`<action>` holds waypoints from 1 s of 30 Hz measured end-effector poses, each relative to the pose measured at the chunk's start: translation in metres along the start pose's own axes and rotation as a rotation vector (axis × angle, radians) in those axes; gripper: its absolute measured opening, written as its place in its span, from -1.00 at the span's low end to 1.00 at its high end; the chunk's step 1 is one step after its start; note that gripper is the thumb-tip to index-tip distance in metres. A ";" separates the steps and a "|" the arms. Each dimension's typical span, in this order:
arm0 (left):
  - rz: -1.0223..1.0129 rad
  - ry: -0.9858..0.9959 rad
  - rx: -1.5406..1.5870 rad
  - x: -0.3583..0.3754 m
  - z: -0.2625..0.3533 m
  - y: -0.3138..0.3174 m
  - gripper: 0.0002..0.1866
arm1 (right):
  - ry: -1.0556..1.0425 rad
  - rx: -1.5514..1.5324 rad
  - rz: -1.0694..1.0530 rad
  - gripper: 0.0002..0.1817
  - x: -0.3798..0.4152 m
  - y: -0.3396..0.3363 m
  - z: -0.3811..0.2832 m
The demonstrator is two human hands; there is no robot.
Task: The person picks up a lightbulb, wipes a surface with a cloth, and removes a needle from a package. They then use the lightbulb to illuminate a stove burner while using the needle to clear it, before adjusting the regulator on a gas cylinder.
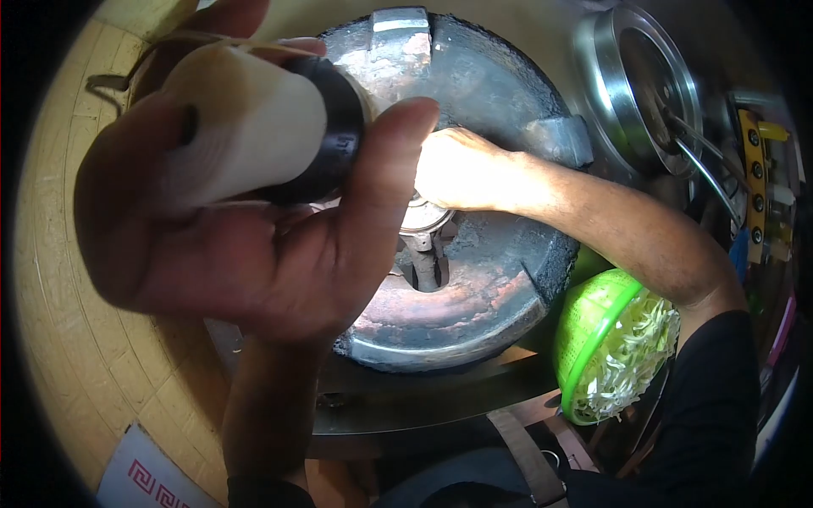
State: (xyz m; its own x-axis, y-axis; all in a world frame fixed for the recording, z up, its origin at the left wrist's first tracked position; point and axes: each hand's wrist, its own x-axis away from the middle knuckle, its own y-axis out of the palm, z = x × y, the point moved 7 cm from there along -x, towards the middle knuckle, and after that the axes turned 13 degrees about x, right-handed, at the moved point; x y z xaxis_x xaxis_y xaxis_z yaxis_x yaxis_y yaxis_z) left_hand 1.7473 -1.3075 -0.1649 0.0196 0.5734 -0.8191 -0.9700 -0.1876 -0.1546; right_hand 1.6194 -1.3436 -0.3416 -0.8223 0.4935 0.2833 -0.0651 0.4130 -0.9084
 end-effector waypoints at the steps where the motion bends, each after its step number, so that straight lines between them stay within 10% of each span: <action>1: 0.015 -0.042 0.017 0.001 -0.001 0.002 -0.27 | 0.006 0.119 -0.063 -0.98 -0.002 0.008 0.001; 10: -0.011 -0.104 -0.046 0.003 0.001 0.011 -0.25 | 0.037 -0.165 0.171 -0.65 0.002 -0.004 0.003; 30: 0.029 -0.044 0.066 0.008 -0.014 0.007 -0.22 | 0.093 -0.234 0.055 -0.68 0.001 -0.004 0.007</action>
State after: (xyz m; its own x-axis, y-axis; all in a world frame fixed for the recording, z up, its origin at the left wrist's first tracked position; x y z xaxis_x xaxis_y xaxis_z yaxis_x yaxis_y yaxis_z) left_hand 1.7440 -1.3151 -0.1799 -0.0184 0.6032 -0.7974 -0.9838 -0.1531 -0.0931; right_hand 1.6147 -1.3502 -0.3404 -0.7645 0.5841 0.2726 0.1196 0.5440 -0.8305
